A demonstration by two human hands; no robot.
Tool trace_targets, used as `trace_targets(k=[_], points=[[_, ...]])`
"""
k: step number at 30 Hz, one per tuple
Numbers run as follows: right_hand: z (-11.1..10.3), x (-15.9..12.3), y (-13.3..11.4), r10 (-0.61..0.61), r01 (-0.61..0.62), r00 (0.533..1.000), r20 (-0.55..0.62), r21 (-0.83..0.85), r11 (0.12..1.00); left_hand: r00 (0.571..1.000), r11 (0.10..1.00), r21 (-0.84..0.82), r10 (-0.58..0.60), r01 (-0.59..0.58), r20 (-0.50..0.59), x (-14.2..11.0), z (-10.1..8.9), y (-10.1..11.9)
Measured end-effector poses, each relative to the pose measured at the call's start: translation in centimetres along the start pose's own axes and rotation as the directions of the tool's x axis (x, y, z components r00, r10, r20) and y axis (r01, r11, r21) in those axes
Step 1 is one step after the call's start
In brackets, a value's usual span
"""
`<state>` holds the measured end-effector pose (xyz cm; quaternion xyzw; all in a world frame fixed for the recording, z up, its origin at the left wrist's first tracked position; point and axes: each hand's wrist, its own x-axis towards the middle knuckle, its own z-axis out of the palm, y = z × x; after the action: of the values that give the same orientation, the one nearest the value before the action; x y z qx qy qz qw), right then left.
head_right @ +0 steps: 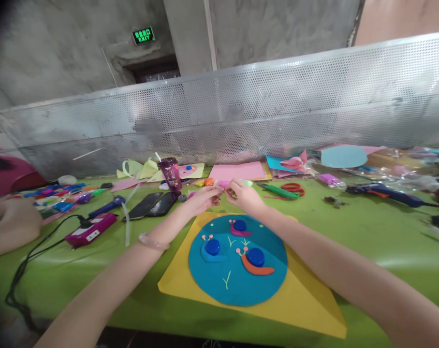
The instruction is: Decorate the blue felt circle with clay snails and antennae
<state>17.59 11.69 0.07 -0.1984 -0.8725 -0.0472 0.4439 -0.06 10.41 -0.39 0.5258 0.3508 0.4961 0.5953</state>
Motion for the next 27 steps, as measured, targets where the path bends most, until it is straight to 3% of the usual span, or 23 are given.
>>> trace_targets(k=[17,27], points=[[0.42,-0.13,0.63,-0.061,0.061,0.998,-0.032,-0.016,0.998,1.0,0.999,-0.036,-0.009,0.008,-0.016,-0.08,-0.2,0.1],[0.31,-0.02,0.01,0.091,-0.089,0.996,-0.015,0.097,0.991,0.999,1.0,0.004,0.016,-0.016,-0.044,0.21,-0.2,-0.08]])
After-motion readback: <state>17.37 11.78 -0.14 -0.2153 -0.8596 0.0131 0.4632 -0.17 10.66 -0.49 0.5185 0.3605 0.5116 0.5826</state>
